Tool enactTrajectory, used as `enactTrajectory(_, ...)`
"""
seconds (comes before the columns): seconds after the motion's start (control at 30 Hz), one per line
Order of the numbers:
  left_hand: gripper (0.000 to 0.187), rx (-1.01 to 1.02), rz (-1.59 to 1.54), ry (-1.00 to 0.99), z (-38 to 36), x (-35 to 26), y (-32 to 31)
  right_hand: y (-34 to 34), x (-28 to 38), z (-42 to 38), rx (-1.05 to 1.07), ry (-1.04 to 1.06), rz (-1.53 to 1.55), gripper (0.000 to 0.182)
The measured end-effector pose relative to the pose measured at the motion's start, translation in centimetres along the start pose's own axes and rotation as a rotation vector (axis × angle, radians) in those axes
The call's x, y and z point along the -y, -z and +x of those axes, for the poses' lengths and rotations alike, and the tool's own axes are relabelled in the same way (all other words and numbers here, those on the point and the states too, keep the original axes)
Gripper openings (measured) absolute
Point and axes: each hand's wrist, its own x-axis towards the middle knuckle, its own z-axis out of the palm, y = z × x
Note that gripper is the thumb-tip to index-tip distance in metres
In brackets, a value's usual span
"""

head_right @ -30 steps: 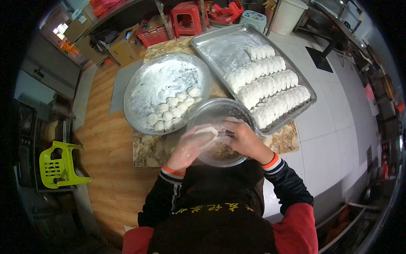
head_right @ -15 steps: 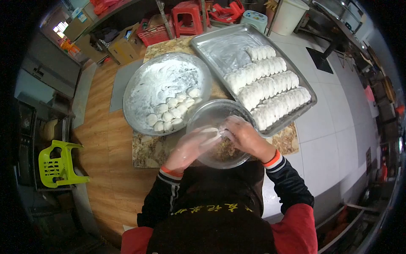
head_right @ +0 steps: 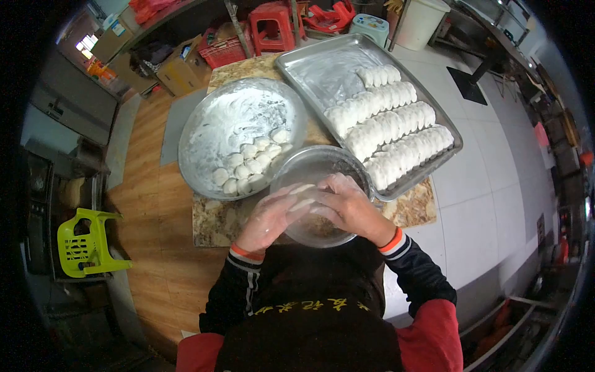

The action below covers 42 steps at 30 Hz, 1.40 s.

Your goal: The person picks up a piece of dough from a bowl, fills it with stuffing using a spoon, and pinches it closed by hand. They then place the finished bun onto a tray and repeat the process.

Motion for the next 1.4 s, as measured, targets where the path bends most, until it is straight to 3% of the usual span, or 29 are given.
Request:
enactTrajectory(0.2,0.041,0.022,0.03,0.028,0.0,0.2,0.5,0.9,-0.7,0.0,-0.112,-0.101,0.23,0.038)
enactTrajectory(0.43,0.038,0.048,0.091,0.067,-0.3,0.0,0.2,0.4,-2.5,-0.3,0.008,0.046,0.24,0.027)
enactTrajectory(0.63,0.036,0.02,0.116,0.081,-0.2,0.2,0.4,0.8,-1.9,0.2,0.015,-0.042,0.286,0.024)
enactTrajectory(0.73,0.036,-0.031,0.132,0.075,-0.2,0.3,0.1,0.8,-0.8,0.6,-0.076,0.001,0.243,0.026)
enactTrajectory(0.87,0.036,-0.03,0.247,0.07,0.3,1.6,0.4,0.5,-1.1,0.8,0.022,0.139,0.14,0.024)
enactTrajectory(0.93,0.037,-0.009,0.323,0.061,0.4,1.5,0.3,0.4,-1.3,0.6,0.03,0.105,0.157,0.025)
enactTrajectory(1.07,0.039,-0.002,0.177,0.055,0.4,0.6,-0.4,1.0,-1.4,0.4,0.058,-0.021,0.225,0.029)
enactTrajectory(1.17,0.038,0.063,0.052,0.052,0.4,0.6,0.6,1.2,0.2,0.9,-0.055,-0.081,0.294,0.033)
enactTrajectory(1.4,0.034,0.008,0.142,0.114,0.4,1.1,1.4,0.6,-0.1,1.7,0.048,0.141,0.044,0.032)
